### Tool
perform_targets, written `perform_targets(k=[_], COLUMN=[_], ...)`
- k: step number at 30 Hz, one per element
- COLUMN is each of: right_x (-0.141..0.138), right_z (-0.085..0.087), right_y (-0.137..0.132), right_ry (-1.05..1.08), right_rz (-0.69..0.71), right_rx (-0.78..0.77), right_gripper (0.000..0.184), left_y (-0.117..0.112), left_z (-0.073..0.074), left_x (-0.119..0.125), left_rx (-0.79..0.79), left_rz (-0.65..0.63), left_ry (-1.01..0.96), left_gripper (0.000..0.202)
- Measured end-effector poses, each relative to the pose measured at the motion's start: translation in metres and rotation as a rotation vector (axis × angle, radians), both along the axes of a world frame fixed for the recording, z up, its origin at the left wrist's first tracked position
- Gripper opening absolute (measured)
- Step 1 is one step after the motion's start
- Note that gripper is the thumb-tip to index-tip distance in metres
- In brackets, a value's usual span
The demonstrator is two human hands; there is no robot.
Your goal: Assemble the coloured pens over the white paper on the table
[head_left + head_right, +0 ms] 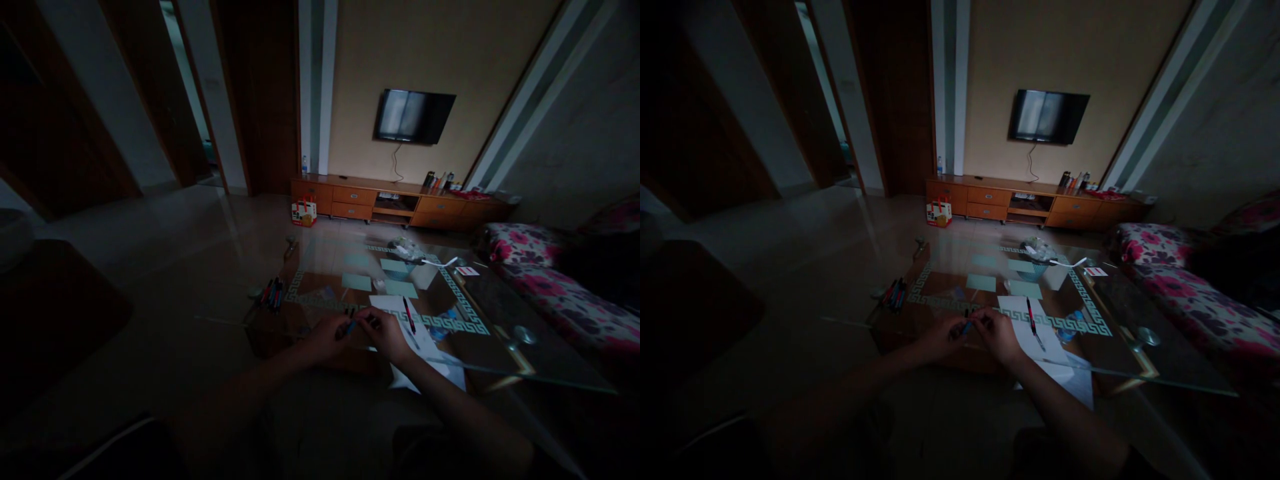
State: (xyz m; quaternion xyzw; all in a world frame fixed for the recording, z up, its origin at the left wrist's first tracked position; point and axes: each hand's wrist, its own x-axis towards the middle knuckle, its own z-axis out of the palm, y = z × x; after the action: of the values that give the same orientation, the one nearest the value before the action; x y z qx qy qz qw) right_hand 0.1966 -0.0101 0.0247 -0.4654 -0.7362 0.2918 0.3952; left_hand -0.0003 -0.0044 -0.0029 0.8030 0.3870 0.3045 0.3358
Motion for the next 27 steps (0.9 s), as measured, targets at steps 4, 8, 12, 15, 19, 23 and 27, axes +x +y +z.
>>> perform_targets(k=[4,8,12,15,19,23,27], right_x=[-0.0014,-0.0032,-0.004,-0.0045,-0.0044,-0.0032,-0.0043], right_z=[-0.0003,0.0009,0.0024,0.0032,0.0034,0.0003,-0.0017], right_y=[-0.0014,-0.0036,-0.0039,-0.0037,-0.004,-0.0032,-0.0035], right_ry=[0.003,0.003,0.025,0.039,0.042,0.048,0.05], right_rz=[0.001,0.015,0.025,0.01,-0.002,0.004,0.005], right_rx=[0.002,-0.01,-0.01,-0.013,-0.013,-0.015,-0.015], right_gripper=[0.02,0.02,0.02,0.022,0.023,0.022,0.023], left_y=[-0.0015,-0.004,-0.0052,-0.0054,-0.0052,-0.0041,-0.0029], left_z=[0.0019,0.005,0.0058,0.0058,0.005,0.002,0.0011], left_x=[0.0005,0.0017,0.0022,0.0024,0.0027,0.0026,0.0032], left_rx=[0.014,0.006,-0.025,-0.052,-0.035,-0.04,-0.038], left_rz=[-0.005,-0.047,-0.044,-0.034,0.003,0.01,0.015], left_ry=[0.001,-0.005,-0.031,-0.064,-0.073,-0.069,-0.079], left_gripper=[0.019,0.02,0.022,0.022,0.017,0.017,0.014])
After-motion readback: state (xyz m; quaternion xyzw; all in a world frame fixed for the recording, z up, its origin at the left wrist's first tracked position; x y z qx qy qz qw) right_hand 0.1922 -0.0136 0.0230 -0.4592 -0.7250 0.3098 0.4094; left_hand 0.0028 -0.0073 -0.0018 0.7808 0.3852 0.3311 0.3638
